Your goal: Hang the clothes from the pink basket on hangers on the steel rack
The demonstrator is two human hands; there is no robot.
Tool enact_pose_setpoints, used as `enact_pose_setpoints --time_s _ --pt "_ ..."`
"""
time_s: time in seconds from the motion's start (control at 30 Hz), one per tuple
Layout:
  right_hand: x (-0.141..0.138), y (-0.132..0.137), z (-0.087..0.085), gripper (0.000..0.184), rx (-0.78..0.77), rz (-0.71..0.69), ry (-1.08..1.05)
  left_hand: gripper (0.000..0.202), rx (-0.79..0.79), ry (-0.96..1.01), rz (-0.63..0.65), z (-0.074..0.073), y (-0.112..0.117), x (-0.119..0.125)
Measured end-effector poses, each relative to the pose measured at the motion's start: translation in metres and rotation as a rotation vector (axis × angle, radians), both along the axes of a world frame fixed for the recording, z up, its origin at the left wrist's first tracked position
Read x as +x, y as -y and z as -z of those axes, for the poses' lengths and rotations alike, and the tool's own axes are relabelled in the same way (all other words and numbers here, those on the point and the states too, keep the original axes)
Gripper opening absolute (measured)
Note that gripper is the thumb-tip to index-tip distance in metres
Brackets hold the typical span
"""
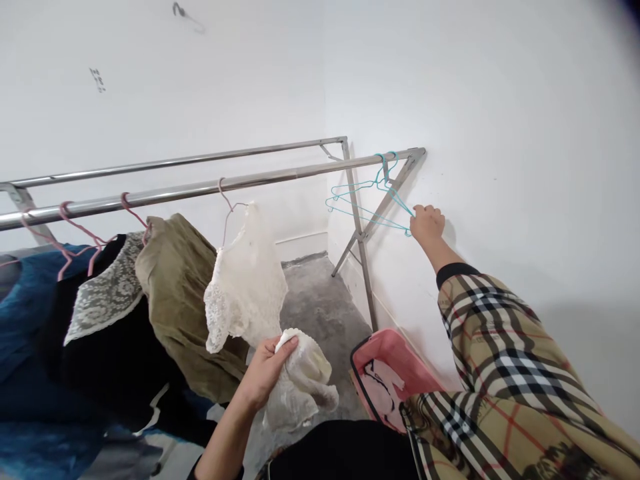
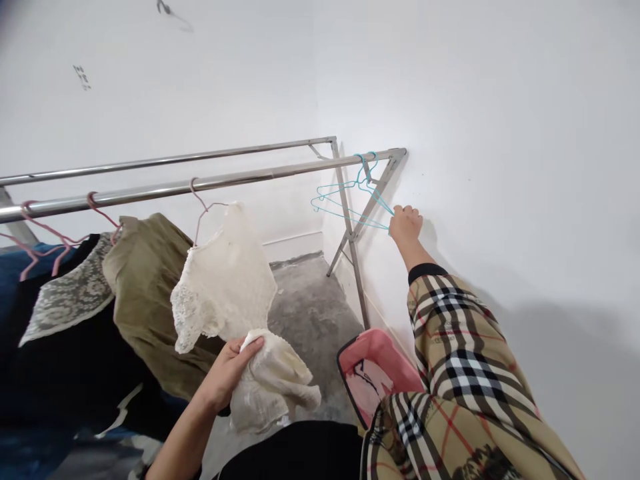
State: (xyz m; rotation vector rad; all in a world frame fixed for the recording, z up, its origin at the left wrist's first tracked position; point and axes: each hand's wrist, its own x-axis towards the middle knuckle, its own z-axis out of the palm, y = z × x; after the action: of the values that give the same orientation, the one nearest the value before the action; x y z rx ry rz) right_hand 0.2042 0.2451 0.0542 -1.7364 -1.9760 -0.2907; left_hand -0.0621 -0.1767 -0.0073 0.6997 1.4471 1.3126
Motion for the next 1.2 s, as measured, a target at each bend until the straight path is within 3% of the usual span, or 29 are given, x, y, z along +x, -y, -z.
enact_pose_setpoints --time_s 0.2,0.47,0.67,0.9,1.07,1.2 --pt "0.001 -0.004 0.004 0.030 -0.100 -0.032 0.025 0.049 0.030 0.000 0.030 0.000 0.000 0.003" --pt "-0.005 -0.001 0.004 0.036 -0.007 -0.035 -0.044 0.051 0.028 -0.063 0.061 0.001 0.005 0.000" --pt "-0.004 0.000 0.001 0.031 -0.020 -0.015 -0.069 0.052 0.038 -0.086 0.043 -0.002 0.010 0.002" --pt "0.001 0.013 -0.008 0.041 -0.070 -0.059 -0.108 0.053 0.022 -0.077 0.009 -0.001 0.015 -0.002" --pt "0.009 0.017 -0.019 0.035 -0.110 -0.167 -0.205 0.049 0.007 -0.053 0.000 -0.002 0.015 -0.003" --pt "0.011 0.023 -0.030 0.033 -0.068 -0.356 -0.546 0.049 0.000 -0.059 0.020 -0.002 0.010 -0.005"
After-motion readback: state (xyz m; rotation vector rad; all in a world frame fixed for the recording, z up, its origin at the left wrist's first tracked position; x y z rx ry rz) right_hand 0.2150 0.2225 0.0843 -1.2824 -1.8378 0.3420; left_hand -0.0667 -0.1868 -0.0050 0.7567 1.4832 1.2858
